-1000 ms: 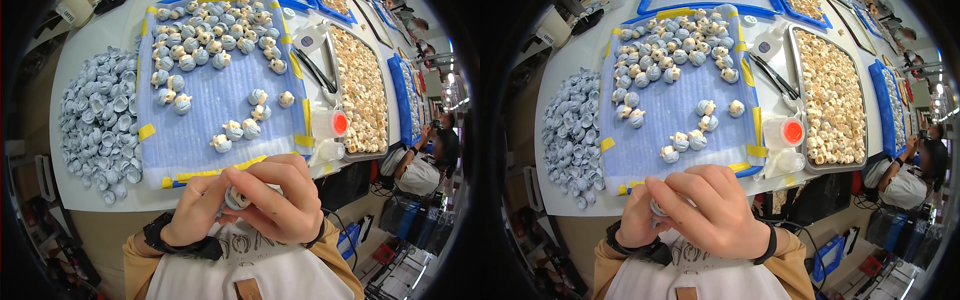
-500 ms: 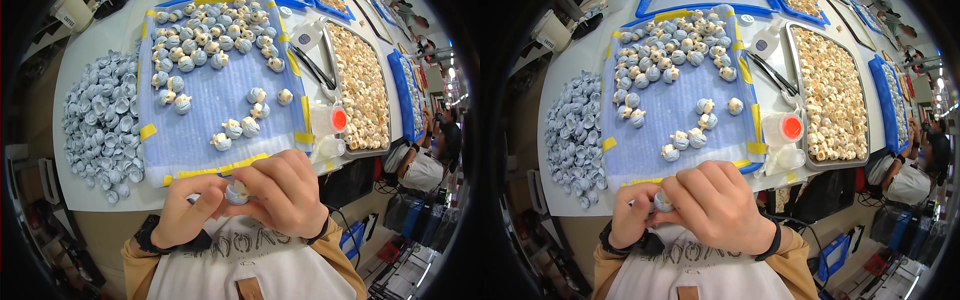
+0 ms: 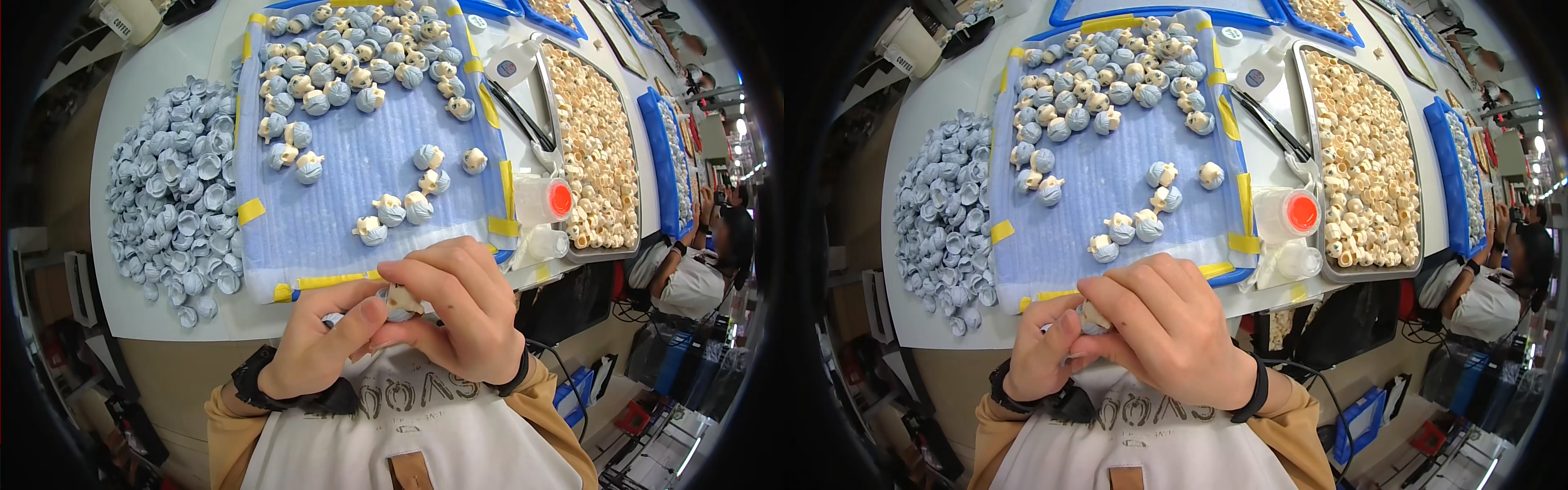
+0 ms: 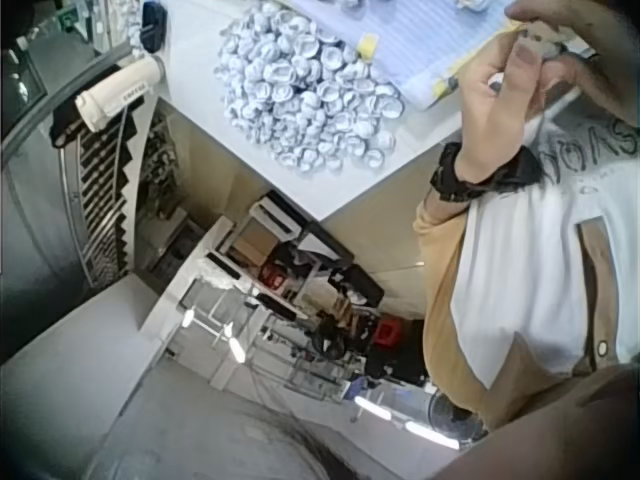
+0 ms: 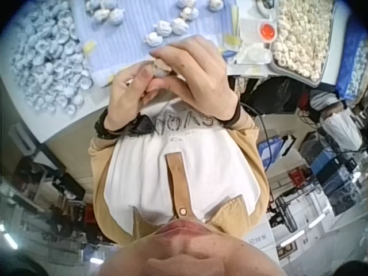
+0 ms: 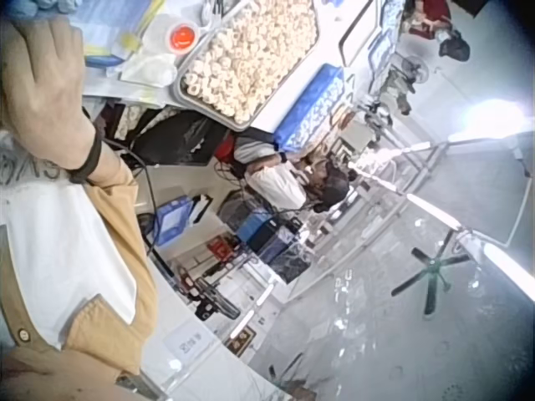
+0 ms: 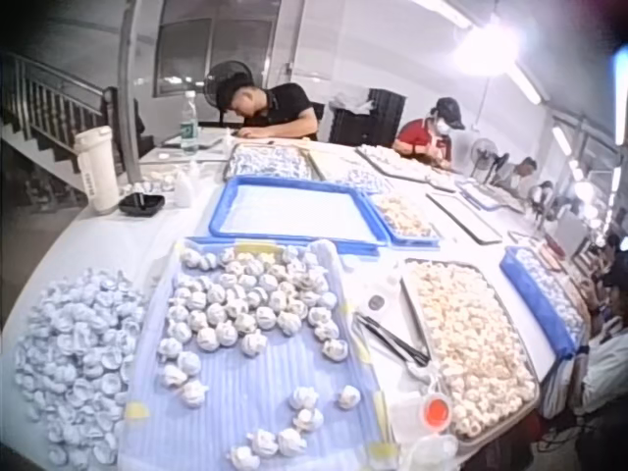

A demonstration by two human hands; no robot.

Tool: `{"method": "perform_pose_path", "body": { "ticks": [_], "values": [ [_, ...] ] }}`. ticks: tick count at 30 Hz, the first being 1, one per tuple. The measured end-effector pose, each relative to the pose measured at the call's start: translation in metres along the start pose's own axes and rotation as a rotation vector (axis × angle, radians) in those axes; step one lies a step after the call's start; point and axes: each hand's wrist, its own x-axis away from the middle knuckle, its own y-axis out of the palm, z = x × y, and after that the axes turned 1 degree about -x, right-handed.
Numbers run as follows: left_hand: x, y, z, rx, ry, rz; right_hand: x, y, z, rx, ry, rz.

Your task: The person assembles small decorative items by hand, picking up light blue and beige components from trays and joining them together. The person places the finished items onto a blue tray, repeating the process continuously.

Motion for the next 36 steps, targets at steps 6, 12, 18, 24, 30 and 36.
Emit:
{"method": "perform_pose_path", "body": {
  "ticks": [6, 12, 18, 24, 30, 36],
  "values": [
    [-0.002, 0.003, -0.001, 0.095, -0.016, -0.001, -0.001, 0.002, -0.001, 0.028, 0.007, 0.005],
    [-0.001, 0.004, -0.001, 0.117, -0.057, -0.027, -0.005, -0.006, 0.002, -0.13, 0.032, -0.087],
    [-0.003, 0.003, -0.008, 0.22, -0.034, -0.048, -0.003, -0.003, 0.002, -0.03, 0.012, -0.083],
    [-0.005, 0.005, -0.009, 0.224, -0.039, -0.021, -0.005, 0.0, -0.001, 0.041, 0.03, -0.06],
    [-0.007, 0.008, -0.011, 0.288, -0.029, -0.01, -0.005, 0.0, -0.003, 0.011, 0.081, -0.062],
    [-0.006, 0.013, -0.004, 0.317, -0.045, 0.026, -0.005, 0.002, -0.002, -0.058, 0.078, -0.029]
  ]
}}
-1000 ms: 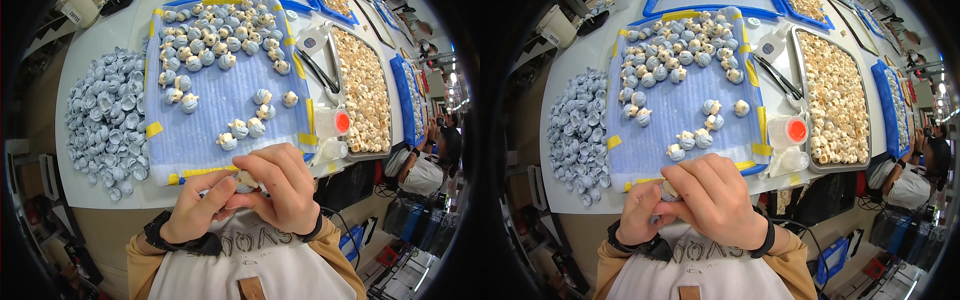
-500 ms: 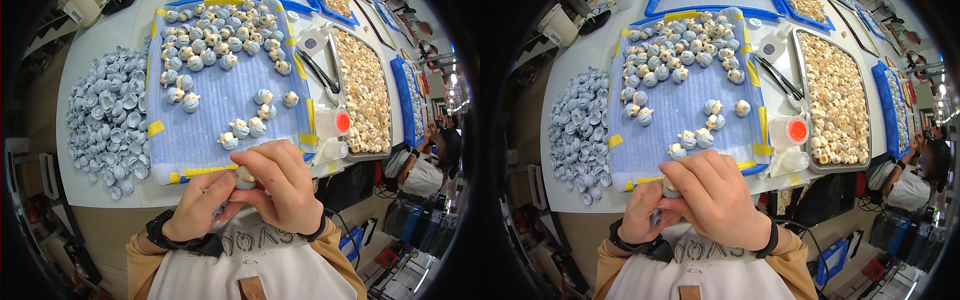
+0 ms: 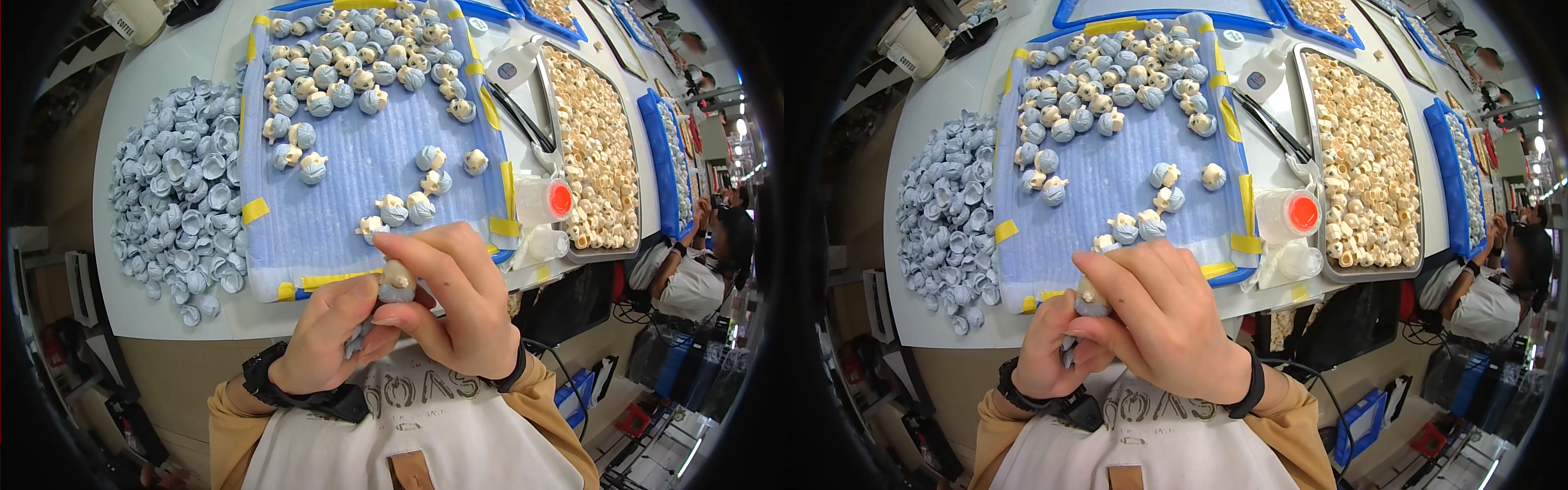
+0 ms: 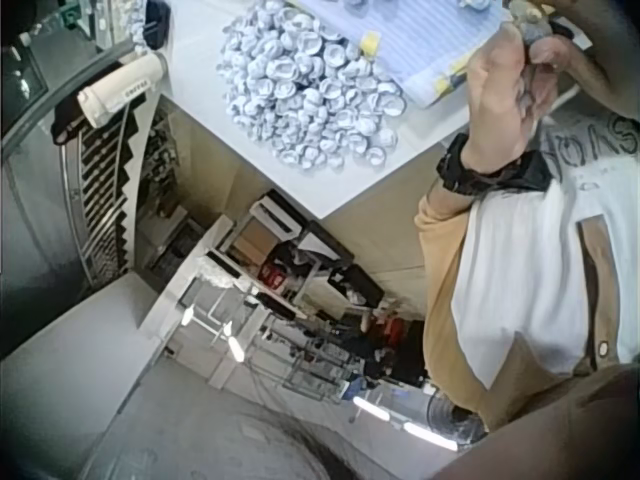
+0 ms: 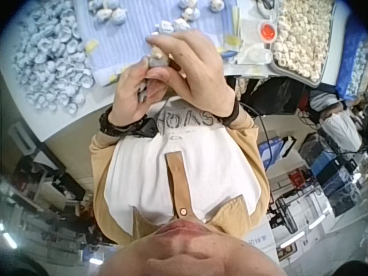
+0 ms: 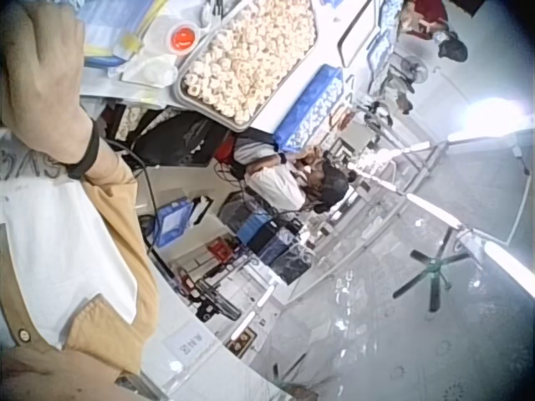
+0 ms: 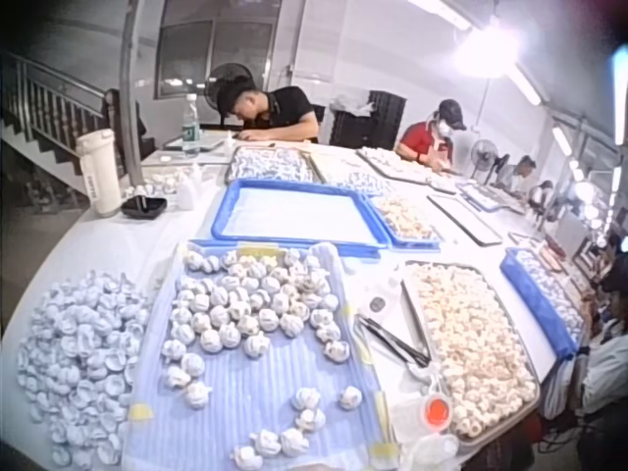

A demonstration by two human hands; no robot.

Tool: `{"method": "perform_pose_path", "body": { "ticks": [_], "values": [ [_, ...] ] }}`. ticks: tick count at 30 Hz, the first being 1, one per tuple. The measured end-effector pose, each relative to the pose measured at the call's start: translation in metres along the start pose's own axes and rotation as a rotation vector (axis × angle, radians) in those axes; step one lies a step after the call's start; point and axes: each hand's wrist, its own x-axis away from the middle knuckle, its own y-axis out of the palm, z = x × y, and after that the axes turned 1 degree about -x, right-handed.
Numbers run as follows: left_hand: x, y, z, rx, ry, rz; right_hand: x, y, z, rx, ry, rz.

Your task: The person assembles small decorative items by hand, picking up light blue and beige components from trays and joining them together. The person places the finished items onto a blue tray, repeating the process continuously.

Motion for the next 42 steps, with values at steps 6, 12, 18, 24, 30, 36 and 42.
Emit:
{"method": "perform_pose_path", "body": {
  "ticks": [6, 12, 18, 24, 30, 36, 42],
  "values": [
    [0.0, -0.004, -0.004, -0.02, 0.014, -0.024, -0.001, -0.001, 0.0, 0.042, -0.026, -0.026],
    [0.001, -0.008, -0.006, -0.011, -0.016, -0.058, -0.002, -0.003, -0.002, 0.069, -0.034, -0.044],
    [0.001, -0.007, 0.0, -0.09, -0.024, -0.146, 0.001, -0.004, 0.001, 0.069, -0.077, -0.026],
    [0.004, -0.016, 0.0, -0.261, 0.011, -0.203, 0.005, -0.004, -0.001, 0.046, -0.105, -0.029],
    [0.008, -0.014, 0.004, -0.441, 0.215, -0.135, 0.004, -0.01, -0.003, 0.011, -0.08, -0.06],
    [0.013, -0.027, 0.006, -0.026, 0.428, -0.061, -0.009, -0.02, 0.002, 0.236, 0.187, -0.216],
    [0.012, -0.02, 0.008, -0.163, 0.349, -0.038, -0.026, -0.015, 0.001, 0.362, 0.281, -0.038]
  ]
}}
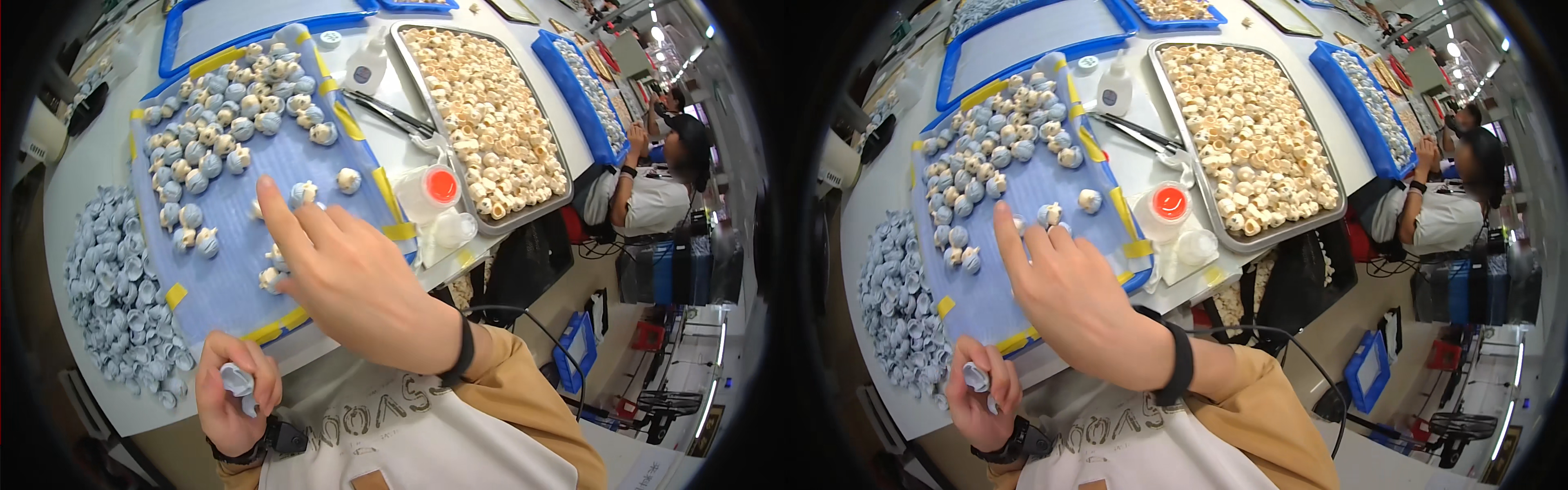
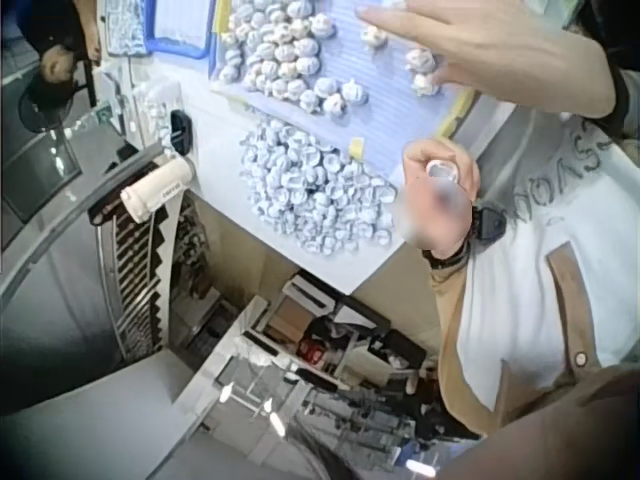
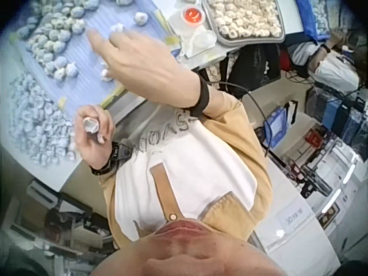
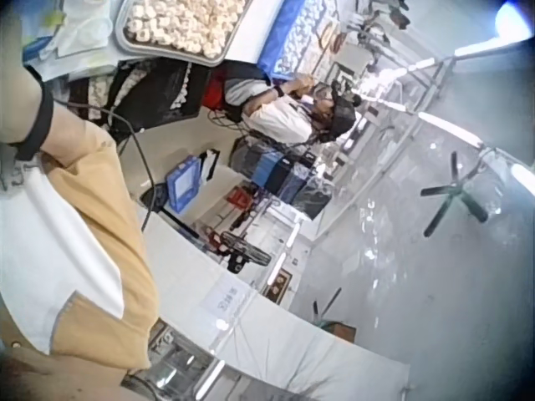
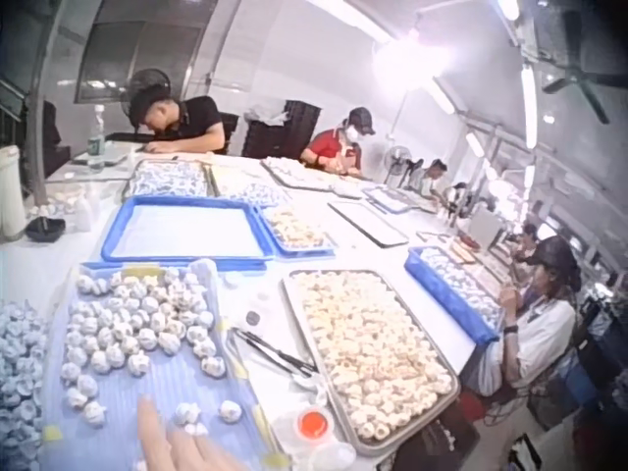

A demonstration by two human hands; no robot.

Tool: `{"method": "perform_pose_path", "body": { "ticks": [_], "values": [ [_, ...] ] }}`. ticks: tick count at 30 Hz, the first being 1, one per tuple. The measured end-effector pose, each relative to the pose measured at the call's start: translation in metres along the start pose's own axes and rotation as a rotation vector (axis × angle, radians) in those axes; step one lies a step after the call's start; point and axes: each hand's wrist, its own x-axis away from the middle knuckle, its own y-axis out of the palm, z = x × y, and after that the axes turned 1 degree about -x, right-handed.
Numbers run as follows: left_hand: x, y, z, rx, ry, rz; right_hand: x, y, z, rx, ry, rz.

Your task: The person assembles small decorative items by hand, picking up light blue and beige components from trays and joining them together. The person places the finished items onto a blue tray, repeating the process continuously.

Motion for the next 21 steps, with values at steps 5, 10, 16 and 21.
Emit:
{"method": "perform_pose_path", "body": {
  "ticks": [5, 10, 16, 21],
  "values": [
    [0.003, -0.003, -0.005, -0.036, 0.056, 0.068, 0.038, -0.068, 0.039, -0.078, 0.072, 0.114],
    [0.002, 0.003, -0.002, -0.164, -0.047, 0.006, 0.06, -0.158, 0.211, 0.402, 0.609, 0.347],
    [-0.004, 0.004, -0.003, -0.055, -0.125, -0.029, 0.066, -0.152, 0.246, 0.563, 0.514, 0.238],
    [-0.005, 0.007, -0.002, 0.057, -0.231, -0.033, 0.048, -0.135, 0.146, 0.171, 0.288, 0.426]
  ]
}}
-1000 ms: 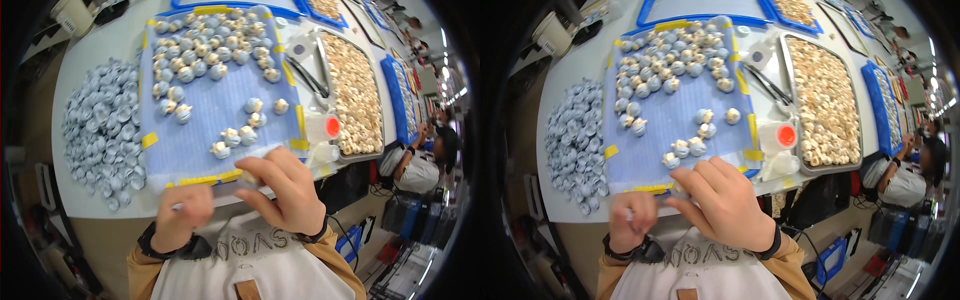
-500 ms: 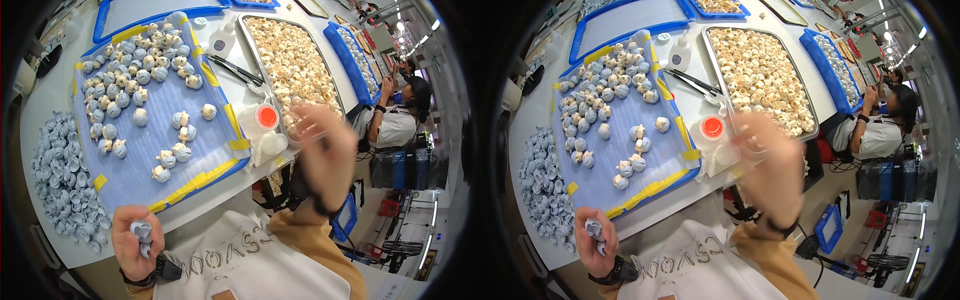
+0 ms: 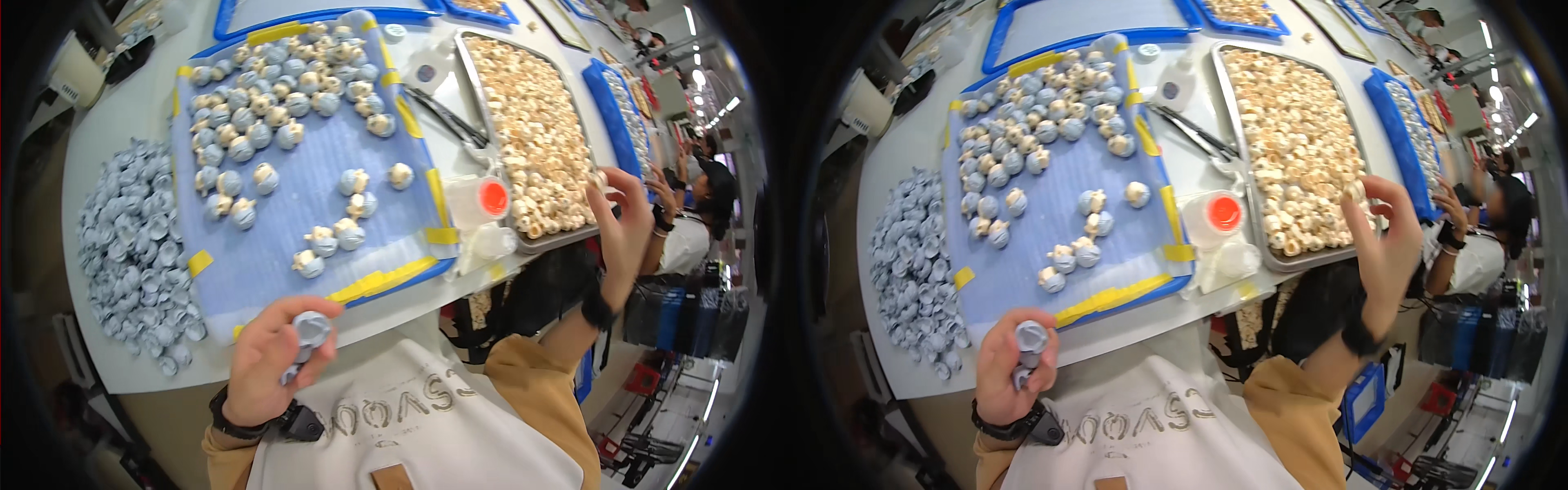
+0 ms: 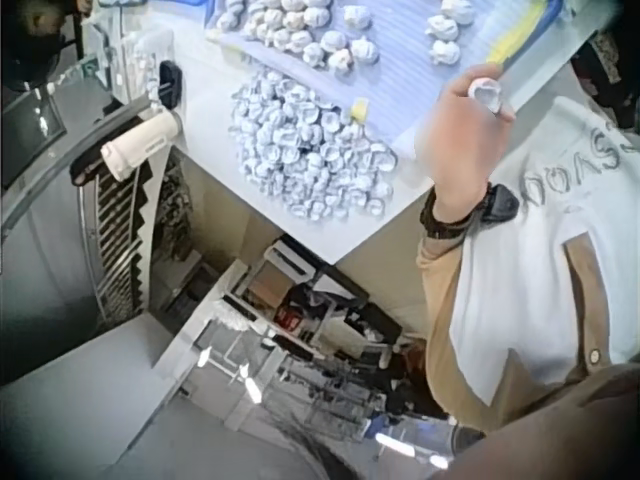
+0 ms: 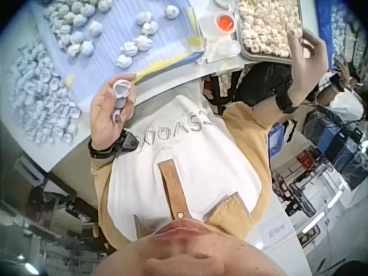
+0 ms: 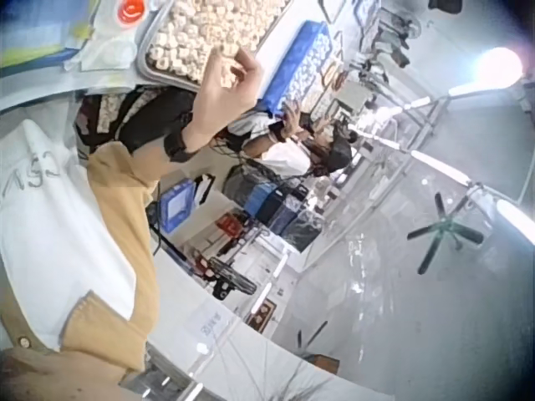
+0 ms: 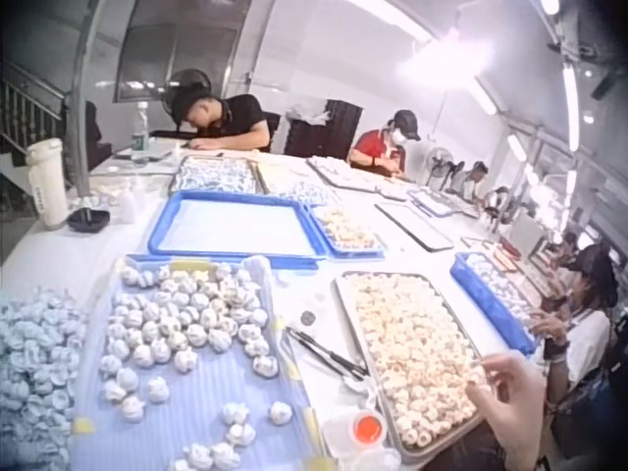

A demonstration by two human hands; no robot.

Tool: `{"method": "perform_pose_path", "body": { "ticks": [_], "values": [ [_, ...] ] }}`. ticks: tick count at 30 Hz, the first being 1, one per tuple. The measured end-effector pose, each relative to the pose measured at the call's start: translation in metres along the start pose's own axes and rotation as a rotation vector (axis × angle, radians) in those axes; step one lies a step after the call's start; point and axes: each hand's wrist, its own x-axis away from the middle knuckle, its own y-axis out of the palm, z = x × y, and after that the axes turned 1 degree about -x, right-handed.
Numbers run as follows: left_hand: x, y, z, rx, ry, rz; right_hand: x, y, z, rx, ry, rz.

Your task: The person assembles small decorative items by hand, picking up light blue and beige components from trays and joining them together. The person places the finished items onto a blue tray, repeating the process continuously.

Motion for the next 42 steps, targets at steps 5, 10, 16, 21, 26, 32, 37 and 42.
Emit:
{"method": "perform_pose_path", "body": {
  "ticks": [5, 10, 16, 21, 26, 32, 37, 42],
  "values": [
    [-0.004, 0.001, 0.001, -0.084, -0.144, -0.156, 0.046, 0.039, -0.119, -0.663, -0.578, -0.396],
    [0.002, 0.0, 0.004, -0.31, -0.174, -0.189, 0.054, 0.064, -0.141, -0.503, -0.646, -0.666],
    [0.004, -0.008, -0.003, -0.363, -0.15, -0.091, 0.064, 0.071, -0.145, -0.508, -0.629, -0.581],
    [0.002, -0.004, -0.001, -0.118, -0.087, -0.082, 0.071, 0.079, -0.141, -0.617, -0.667, -0.437],
    [0.002, -0.002, -0.002, -0.096, -0.036, -0.053, 0.073, 0.081, -0.146, -0.595, -0.71, -0.333],
    [0.001, -0.005, -0.005, -0.066, -0.03, -0.054, 0.077, 0.088, -0.147, -0.571, -0.735, -0.275],
    [0.0, -0.004, -0.004, -0.15, -0.045, -0.065, 0.074, 0.084, -0.141, -0.626, -0.702, -0.33],
    [-0.004, 0.0, -0.001, -0.208, 0.02, 0.017, 0.032, 0.022, -0.114, -0.288, -0.461, -0.204]
  ]
}}
